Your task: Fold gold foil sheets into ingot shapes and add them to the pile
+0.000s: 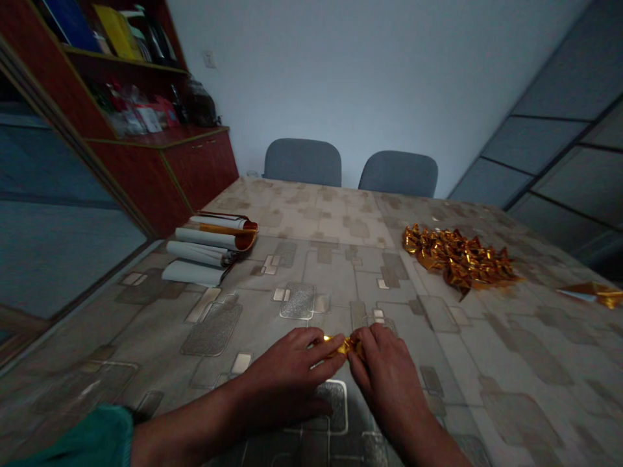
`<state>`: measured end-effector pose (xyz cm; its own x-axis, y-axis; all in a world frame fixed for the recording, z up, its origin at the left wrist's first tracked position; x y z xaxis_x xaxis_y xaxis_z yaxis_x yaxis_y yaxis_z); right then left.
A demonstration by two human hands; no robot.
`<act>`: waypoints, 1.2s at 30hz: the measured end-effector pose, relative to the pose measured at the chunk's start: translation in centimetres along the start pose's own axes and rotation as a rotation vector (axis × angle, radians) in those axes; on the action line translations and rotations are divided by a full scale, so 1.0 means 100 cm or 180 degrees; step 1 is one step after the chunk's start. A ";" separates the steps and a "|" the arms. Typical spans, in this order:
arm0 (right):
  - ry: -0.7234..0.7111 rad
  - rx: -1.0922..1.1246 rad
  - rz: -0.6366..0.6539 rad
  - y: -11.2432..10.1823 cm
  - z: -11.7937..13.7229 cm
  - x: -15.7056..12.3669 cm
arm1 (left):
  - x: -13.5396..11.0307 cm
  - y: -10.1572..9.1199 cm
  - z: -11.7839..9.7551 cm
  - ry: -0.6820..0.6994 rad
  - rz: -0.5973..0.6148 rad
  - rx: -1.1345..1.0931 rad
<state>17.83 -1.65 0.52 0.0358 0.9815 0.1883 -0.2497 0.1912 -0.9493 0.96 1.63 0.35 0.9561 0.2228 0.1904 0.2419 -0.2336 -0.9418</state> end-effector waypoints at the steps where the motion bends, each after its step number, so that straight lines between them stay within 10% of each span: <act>1: -0.0018 -0.0017 -0.0008 0.001 -0.001 0.000 | -0.001 -0.002 0.001 0.0039 0.0001 -0.0003; 14: -0.0005 0.0235 -0.0264 -0.003 0.001 -0.004 | -0.003 -0.019 0.008 0.0348 0.0143 0.0044; 36: -0.0063 0.1089 0.0547 -0.005 -0.018 -0.004 | -0.008 -0.013 0.003 -0.0001 0.0032 -0.0124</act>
<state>19.70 -2.09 0.44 -0.0526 0.9977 0.0418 -0.5592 0.0052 -0.8290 -0.15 2.02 1.31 0.9584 0.2207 0.1809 0.2387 -0.2725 -0.9321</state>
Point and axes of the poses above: each hand's wrist, its own x-axis towards the middle knuckle, its own y-axis out of the palm, z = x × y, the point moved 4 cm from there along x, towards the middle knuckle, and after that the axes turned 9 degrees about y, right-handed, at the moved point
